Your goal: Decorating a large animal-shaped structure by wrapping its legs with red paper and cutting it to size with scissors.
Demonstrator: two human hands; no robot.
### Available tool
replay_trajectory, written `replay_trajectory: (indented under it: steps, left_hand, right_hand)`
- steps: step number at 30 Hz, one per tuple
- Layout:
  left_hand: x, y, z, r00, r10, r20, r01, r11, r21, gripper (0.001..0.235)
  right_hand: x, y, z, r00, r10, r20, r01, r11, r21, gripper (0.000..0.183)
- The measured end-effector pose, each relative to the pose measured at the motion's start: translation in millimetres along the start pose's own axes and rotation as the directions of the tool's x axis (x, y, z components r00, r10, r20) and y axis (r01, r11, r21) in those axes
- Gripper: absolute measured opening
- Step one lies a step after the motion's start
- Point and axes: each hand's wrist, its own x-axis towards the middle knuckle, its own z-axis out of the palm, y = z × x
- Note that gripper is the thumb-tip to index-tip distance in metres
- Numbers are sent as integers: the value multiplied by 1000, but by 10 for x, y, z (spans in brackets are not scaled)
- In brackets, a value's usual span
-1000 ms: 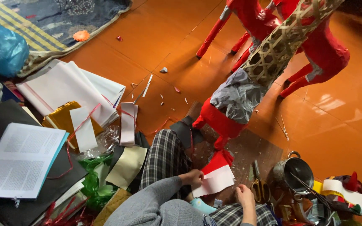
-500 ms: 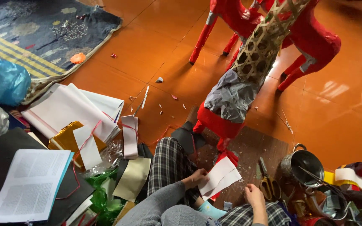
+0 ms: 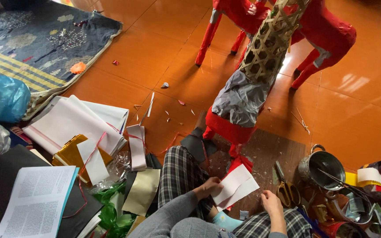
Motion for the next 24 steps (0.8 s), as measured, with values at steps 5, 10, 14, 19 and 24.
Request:
replay_trajectory:
  steps: [5, 10, 14, 19, 24]
  left_hand:
    - [-108, 148, 0, 985, 149, 90, -139, 985, -105, 23]
    - [-116, 185, 30, 999, 31, -45, -29, 999, 44, 8]
    - [-4, 99, 4, 996, -54, -76, 49, 996, -75, 35]
    - [-16, 49, 12, 991, 43, -123, -24, 988, 155, 53]
    - [-60, 125, 30, 992, 13, -129, -15, 1000, -11, 19]
  right_hand:
    - [108, 113, 172, 983, -81, -165, 112, 976, 187, 41]
    - [-842, -774, 74, 994, -97, -41, 103, 979, 177, 53]
    - [-1146, -1109, 433, 946, -225, 233, 230, 973, 6, 62]
    - [-880, -952, 652, 905, -383, 184, 364, 922, 129, 39]
    - [-663, -806, 626, 970, -242, -13, 233, 917, 324, 42]
